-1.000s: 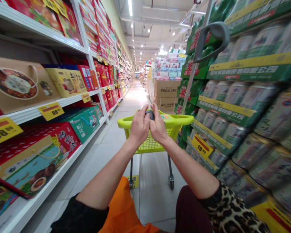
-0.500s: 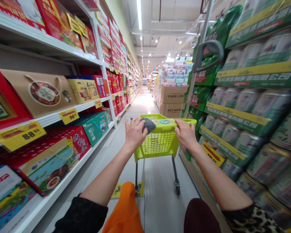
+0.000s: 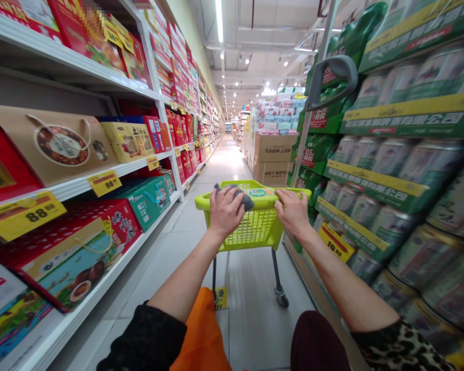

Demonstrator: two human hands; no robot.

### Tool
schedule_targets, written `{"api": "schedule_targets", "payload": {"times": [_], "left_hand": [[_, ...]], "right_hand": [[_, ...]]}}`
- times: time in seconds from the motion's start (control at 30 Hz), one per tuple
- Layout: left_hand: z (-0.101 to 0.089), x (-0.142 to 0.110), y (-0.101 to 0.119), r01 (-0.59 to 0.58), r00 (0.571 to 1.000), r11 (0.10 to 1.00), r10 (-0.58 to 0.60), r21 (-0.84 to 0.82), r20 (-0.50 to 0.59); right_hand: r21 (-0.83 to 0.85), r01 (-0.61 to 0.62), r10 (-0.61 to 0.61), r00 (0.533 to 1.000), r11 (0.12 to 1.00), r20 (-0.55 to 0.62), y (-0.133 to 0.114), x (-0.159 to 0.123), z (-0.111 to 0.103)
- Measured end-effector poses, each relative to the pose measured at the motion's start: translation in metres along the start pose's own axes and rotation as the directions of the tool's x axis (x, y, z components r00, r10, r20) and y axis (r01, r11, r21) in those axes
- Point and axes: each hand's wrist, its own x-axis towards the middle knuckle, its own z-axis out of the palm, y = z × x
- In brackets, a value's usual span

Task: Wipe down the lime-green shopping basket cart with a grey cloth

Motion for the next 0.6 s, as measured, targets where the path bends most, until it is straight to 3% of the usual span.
{"api": "schedule_targets", "payload": {"times": [0.13,0.27,0.37,0.5,0.6], "left_hand": [[-0.005,-0.002,-0.036,-0.011,1.0,1.0,0.011,0.006,-0.016],[0.001,0.007,-0.048,0.143,0.987,0.99,-0.141,0.019,-0.081],[0.01,0.017,-0.03,0.147,0.987,0.989,-0.147,-0.004,-0.058],[0.025,0.03,0.015,-0.06,0.998,0.998,0.06,-0.029,0.018],[0.032,0.035,0.036,-0.142,0.989,0.99,0.143,-0.026,0.047]], "right_hand": [[0.007,-0.017,0.017,1.0,1.0,-0.013,0.013,-0.002,-0.001],[-0.01,0.027,-0.027,0.999,1.0,0.023,0.011,-0.004,0.006],[-0.013,0.038,-0.038,0.999,0.999,0.036,0.002,-0.002,0.012],[-0.026,0.027,-0.026,0.999,0.999,0.024,-0.004,0.0,0.016],[-0.033,0.026,-0.026,1.0,0.999,0.007,-0.003,-0.001,0.016]]}}
